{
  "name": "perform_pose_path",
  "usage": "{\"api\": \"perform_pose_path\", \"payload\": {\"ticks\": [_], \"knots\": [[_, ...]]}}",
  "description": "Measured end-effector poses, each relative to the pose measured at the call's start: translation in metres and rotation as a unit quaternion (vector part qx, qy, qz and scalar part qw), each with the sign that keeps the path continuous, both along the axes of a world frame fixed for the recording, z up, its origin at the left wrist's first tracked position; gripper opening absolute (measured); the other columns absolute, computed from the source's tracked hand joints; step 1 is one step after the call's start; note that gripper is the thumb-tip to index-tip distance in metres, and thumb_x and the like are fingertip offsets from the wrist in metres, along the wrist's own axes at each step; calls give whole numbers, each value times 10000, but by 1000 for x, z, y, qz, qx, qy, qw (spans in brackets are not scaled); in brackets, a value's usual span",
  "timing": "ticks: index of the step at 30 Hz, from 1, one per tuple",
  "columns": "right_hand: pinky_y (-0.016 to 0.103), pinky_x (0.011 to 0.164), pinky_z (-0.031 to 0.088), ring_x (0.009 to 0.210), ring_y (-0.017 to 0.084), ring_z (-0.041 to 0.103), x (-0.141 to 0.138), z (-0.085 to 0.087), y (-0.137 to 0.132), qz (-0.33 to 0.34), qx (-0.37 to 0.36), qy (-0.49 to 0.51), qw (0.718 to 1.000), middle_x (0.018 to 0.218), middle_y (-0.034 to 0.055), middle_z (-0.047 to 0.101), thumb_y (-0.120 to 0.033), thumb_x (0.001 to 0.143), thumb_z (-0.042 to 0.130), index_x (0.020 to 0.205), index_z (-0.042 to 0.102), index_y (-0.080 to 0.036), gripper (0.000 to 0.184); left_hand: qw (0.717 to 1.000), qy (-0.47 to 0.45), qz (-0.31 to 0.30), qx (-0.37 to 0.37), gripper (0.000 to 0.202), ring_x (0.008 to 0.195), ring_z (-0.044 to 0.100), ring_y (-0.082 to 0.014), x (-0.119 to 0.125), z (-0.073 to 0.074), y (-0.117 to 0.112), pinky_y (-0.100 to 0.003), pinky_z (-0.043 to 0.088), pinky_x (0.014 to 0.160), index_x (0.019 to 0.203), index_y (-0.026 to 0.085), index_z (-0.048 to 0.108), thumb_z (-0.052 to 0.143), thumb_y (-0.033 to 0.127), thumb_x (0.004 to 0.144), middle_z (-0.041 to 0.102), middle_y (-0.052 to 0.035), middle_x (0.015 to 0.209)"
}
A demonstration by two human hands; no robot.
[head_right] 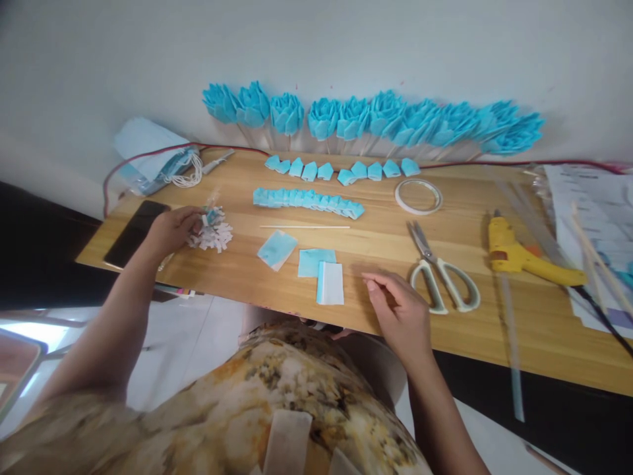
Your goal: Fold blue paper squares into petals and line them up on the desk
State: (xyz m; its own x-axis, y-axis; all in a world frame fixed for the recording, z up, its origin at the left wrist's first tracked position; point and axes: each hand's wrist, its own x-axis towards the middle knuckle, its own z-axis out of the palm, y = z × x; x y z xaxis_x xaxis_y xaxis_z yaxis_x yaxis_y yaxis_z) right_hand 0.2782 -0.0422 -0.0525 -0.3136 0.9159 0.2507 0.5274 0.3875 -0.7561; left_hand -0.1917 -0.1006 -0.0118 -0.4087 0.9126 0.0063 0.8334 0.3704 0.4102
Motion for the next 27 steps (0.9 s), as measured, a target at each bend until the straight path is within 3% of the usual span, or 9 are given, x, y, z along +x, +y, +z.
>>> {"api": "perform_pose_path", "payload": {"ticks": [4,10,16,20,24,27], "knots": [[345,805,572,910,211,738,-1,1,0,2,6,-3,1000,993,47,785,-346,959,584,1003,750,-261,192,1000,-18,3,15,429,581,566,-168,-2,1,1,-269,411,611,1097,206,726,419,399,867,689,-16,675],[361,814,587,912,221,746,-1,3,0,4,12,-8,1000,987,46,792,-349,955,578,980,752,-264,196,990,-42,78,110,335,660,586,-171,0,10,-3,-277,432,641,914,222,753,614,506,804,687,-9,702],[359,832,576,923,218,741,-1,1,2,12,11,-5,1000,1001,44,788,-347,956,588,996,754,-267,189,989,-69,27,130,326,781,644,-209,5,28,-4,-319,501,753,744,239,745,619,531,815,746,-24,800],[371,808,574,897,225,741,1,-1,-1,5,13,15,1000,980,50,785,-337,952,600,1000,754,-265,176,988,-78,51,122,274,744,638,-215,8,31,-2,-331,503,710,747,231,759,705,499,764,733,-32,776],[394,808,576,854,235,734,-7,16,-5,-44,58,53,996,937,62,782,-290,952,607,1051,740,-295,166,986,-97,20,134,305,783,651,-219,18,32,-3,-341,521,757,800,234,782,683,522,809,730,-35,807],[406,847,578,915,234,728,-35,45,1,46,111,35,992,989,51,779,-262,969,569,1081,726,-297,196,982,-98,-39,158,407,887,670,-228,27,32,-1,-365,524,881,828,226,789,562,553,914,730,-56,878]]}}
